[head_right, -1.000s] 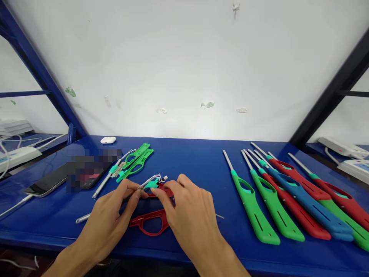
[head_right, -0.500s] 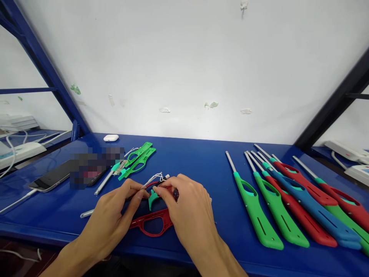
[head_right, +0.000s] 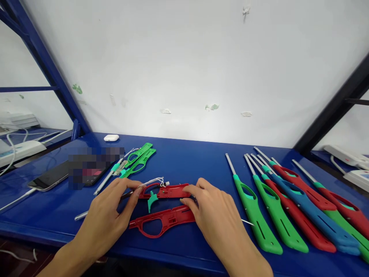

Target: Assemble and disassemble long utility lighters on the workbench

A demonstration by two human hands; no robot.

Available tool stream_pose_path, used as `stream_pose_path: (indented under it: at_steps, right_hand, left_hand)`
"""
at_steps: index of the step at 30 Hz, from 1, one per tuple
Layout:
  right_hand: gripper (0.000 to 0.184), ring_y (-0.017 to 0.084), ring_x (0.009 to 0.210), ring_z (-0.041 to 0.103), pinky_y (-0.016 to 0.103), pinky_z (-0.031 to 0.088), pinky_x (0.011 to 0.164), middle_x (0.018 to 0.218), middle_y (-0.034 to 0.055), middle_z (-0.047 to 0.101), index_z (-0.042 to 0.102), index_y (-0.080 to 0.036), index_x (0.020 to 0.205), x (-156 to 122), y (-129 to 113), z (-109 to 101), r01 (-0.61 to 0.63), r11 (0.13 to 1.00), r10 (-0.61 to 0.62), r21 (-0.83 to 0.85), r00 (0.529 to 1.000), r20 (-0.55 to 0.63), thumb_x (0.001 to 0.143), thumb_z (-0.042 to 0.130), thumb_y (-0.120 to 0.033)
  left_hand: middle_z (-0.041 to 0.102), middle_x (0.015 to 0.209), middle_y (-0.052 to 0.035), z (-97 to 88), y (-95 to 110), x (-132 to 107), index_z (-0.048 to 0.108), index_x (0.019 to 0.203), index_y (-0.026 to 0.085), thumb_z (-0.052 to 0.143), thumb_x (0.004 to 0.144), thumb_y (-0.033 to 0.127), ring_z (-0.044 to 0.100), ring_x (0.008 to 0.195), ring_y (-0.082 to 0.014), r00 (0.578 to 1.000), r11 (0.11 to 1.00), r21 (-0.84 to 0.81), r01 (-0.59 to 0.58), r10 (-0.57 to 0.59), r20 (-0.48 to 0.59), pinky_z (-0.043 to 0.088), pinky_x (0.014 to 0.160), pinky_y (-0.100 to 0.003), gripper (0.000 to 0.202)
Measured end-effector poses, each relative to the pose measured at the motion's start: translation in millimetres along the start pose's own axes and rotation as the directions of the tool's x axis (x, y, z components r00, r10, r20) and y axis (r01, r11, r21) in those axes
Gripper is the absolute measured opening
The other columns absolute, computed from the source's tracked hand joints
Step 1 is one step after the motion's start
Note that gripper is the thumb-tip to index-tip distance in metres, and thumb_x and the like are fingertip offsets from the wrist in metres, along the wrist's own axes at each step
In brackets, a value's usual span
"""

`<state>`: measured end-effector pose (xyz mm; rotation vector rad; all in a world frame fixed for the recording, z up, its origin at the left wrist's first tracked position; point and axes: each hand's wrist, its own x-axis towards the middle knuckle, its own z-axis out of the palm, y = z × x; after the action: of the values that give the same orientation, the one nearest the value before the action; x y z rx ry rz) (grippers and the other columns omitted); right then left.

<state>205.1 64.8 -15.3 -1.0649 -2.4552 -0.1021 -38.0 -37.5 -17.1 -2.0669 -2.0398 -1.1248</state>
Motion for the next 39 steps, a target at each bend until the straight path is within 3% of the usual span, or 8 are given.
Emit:
stream_pose_path:
  at_steps: [6, 13, 17, 22, 26, 29, 32, 39]
  right_hand:
    - [0.009, 0.015, 0.052, 0.057, 0.032, 0.020, 0.048, 0.086, -0.0026, 0.060, 0.069, -0.029, 0.091, 8, 0, 2, 0.116, 0.987, -0.108, -0.108, 0.991, 0.078, 0.100, 0.066, -0.025]
    - [0.018, 0.011, 0.045, 0.042, 0.033, 0.011, 0.046, 0.097, 0.0018, 0.061, 0.065, -0.022, 0.095, 25, -4, -20, 0.293, 0.926, -0.250, -0.239, 0.949, 0.193, 0.093, 0.061, -0.005]
    - [0.029, 0.007, 0.047, 0.042, 0.031, 0.014, 0.046, 0.106, 0.0053, 0.064, 0.065, -0.018, 0.097, 48, -10, -25, 0.344, 0.899, -0.282, -0.270, 0.928, 0.244, 0.083, 0.058, 0.007]
    - [0.022, 0.006, 0.049, 0.046, 0.028, 0.024, 0.049, 0.101, 0.0054, 0.066, 0.067, -0.018, 0.097, 67, -11, -23, 0.317, 0.913, -0.261, -0.257, 0.938, 0.227, 0.095, 0.053, -0.001]
    - [0.019, 0.010, 0.050, 0.054, 0.029, 0.030, 0.047, 0.101, 0.0037, 0.066, 0.069, -0.024, 0.112, 43, -3, -31, 0.216, 0.950, -0.191, -0.227, 0.973, 0.128, 0.108, 0.051, -0.029]
    - [0.023, 0.011, 0.057, 0.063, 0.028, 0.046, 0.054, 0.105, -0.0027, 0.067, 0.068, -0.036, 0.116, 9, 3, -36, 0.182, 0.978, -0.174, -0.107, 0.982, 0.080, 0.108, 0.050, -0.048]
    - [0.018, 0.014, 0.067, 0.071, 0.030, 0.055, 0.061, 0.111, -0.0061, 0.068, 0.067, -0.042, 0.116, -18, 4, -31, 0.155, 0.971, -0.180, 0.184, 0.975, 0.128, 0.102, 0.062, -0.052]
    - [0.027, 0.021, 0.086, 0.079, 0.037, 0.062, 0.069, 0.136, -0.0048, 0.066, 0.065, -0.044, 0.127, -28, -2, 0, 0.159, 0.968, -0.190, 0.195, 0.971, 0.147, 0.101, 0.067, -0.039]
  left_hand:
    - [0.072, 0.097, 0.0002, 0.1, 0, 2, 0.061, 0.103, 0.027, 0.044, 0.109, 0.033, 0.069, 0.083, -0.0218, 0.995, 0.998, 0.034, 0.045, -0.048, 0.088, 0.047, 0.066, -0.033, 0.019]
    - [0.071, 0.092, 0.0005, -0.2, 0, 3, 0.060, 0.100, 0.026, 0.042, 0.108, 0.035, 0.069, 0.081, -0.0223, 0.991, 0.995, 0.051, 0.082, -0.087, 0.105, 0.046, 0.065, -0.033, 0.021]
    - [0.071, 0.093, -0.0003, 0.5, -2, 3, 0.060, 0.101, 0.026, 0.042, 0.107, 0.034, 0.069, 0.082, -0.0234, 0.991, 0.993, 0.071, 0.098, -0.104, 0.084, 0.048, 0.068, -0.035, 0.021]
    - [0.070, 0.092, -0.0017, 1.3, -5, 2, 0.061, 0.100, 0.026, 0.043, 0.106, 0.035, 0.069, 0.081, -0.0249, 0.994, 0.989, 0.108, 0.099, -0.102, 0.026, 0.049, 0.067, -0.035, 0.021]
    - [0.067, 0.102, -0.0043, 2.5, -7, 4, 0.062, 0.098, 0.025, 0.044, 0.106, 0.033, 0.068, 0.088, -0.0253, 0.997, 0.989, 0.129, 0.067, -0.063, -0.033, 0.051, 0.070, -0.036, 0.022]
    - [0.063, 0.104, -0.0052, 4.4, -8, 10, 0.063, 0.097, 0.024, 0.043, 0.106, 0.031, 0.067, 0.086, -0.0239, 0.999, 0.989, 0.145, 0.033, -0.029, -0.033, 0.050, 0.068, -0.034, 0.023]
    - [0.061, 0.101, -0.0056, 6.9, -7, 23, 0.064, 0.097, 0.023, 0.043, 0.107, 0.028, 0.066, 0.084, -0.0235, 1.000, 0.986, 0.164, -0.001, 0.002, -0.011, 0.049, 0.067, -0.034, 0.024]
    - [0.061, 0.098, -0.0069, 4.1, 2, 54, 0.067, 0.101, 0.019, 0.046, 0.107, 0.024, 0.063, 0.079, -0.0241, 0.999, 0.974, 0.224, -0.026, 0.022, 0.024, 0.048, 0.070, -0.037, 0.022]
